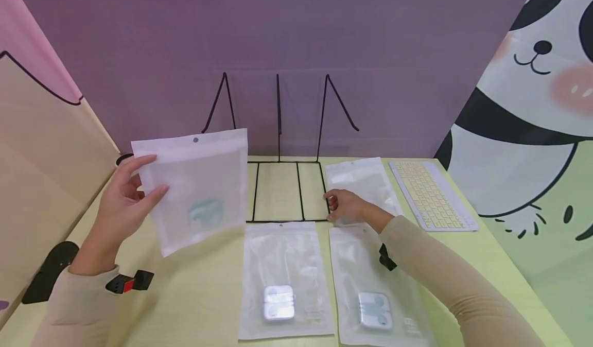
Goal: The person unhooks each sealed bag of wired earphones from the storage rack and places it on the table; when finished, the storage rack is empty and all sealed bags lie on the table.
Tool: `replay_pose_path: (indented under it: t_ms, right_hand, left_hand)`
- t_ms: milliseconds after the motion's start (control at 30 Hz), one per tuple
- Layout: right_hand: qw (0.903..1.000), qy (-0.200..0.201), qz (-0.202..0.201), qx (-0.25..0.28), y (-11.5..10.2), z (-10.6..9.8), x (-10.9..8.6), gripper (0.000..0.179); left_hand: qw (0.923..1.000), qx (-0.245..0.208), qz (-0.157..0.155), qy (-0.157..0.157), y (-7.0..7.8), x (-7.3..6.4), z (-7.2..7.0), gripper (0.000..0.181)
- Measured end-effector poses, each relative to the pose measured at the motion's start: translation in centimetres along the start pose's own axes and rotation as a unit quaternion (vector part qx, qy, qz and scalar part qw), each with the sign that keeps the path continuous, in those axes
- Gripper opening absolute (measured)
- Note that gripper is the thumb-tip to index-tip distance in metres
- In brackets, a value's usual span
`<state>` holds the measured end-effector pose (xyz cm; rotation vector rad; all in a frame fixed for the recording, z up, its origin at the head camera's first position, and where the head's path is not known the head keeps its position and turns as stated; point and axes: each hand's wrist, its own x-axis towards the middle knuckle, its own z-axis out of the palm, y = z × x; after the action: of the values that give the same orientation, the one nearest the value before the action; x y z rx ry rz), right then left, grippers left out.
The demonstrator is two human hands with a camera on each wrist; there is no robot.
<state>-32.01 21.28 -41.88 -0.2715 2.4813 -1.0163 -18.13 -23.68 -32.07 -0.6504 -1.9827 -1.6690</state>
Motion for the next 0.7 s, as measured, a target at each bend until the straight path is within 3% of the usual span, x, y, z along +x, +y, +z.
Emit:
replay_pose_path:
  t_ms: [167, 333, 433, 533, 700]
  right_hand:
    - [1.0000, 0.000, -0.004, -0.008, 0.0, 0.0, 0.0, 0.065]
    - [0.9999, 0.005, -0.006, -0.012, -0.1, 0.0, -0.1, 0.065]
    - [0.9999, 0.005, -0.007, -0.009, -0.2, 0.0, -0.2, 0.065]
    - [0.9999, 0.005, -0.007, -0.011, -0.3, 0.0, -0.3, 0.065]
    - [0.9999, 0.004, -0.004, -0.011, -0.4, 0.1, -0.3, 0.064]
  left_hand:
    - [0.9981, -0.022, -0.053, -0.022, -0.8, -0.8, -1.8, 0.067]
    - [0.9926, 0.031, -0.109, -0.044, -2.2, -1.1, -4.0, 0.067]
    - [0.9833, 0.103, -0.138, -0.058, -3.1, -0.9, -5.1, 0.065]
    - [0.9691, 0.163, -0.169, -0.074, -4.4, -0.6, -6.2, 0.063]
    - [0.9551, 0.164, -0.221, -0.110, -7.2, 0.0, -7.6, 0.063]
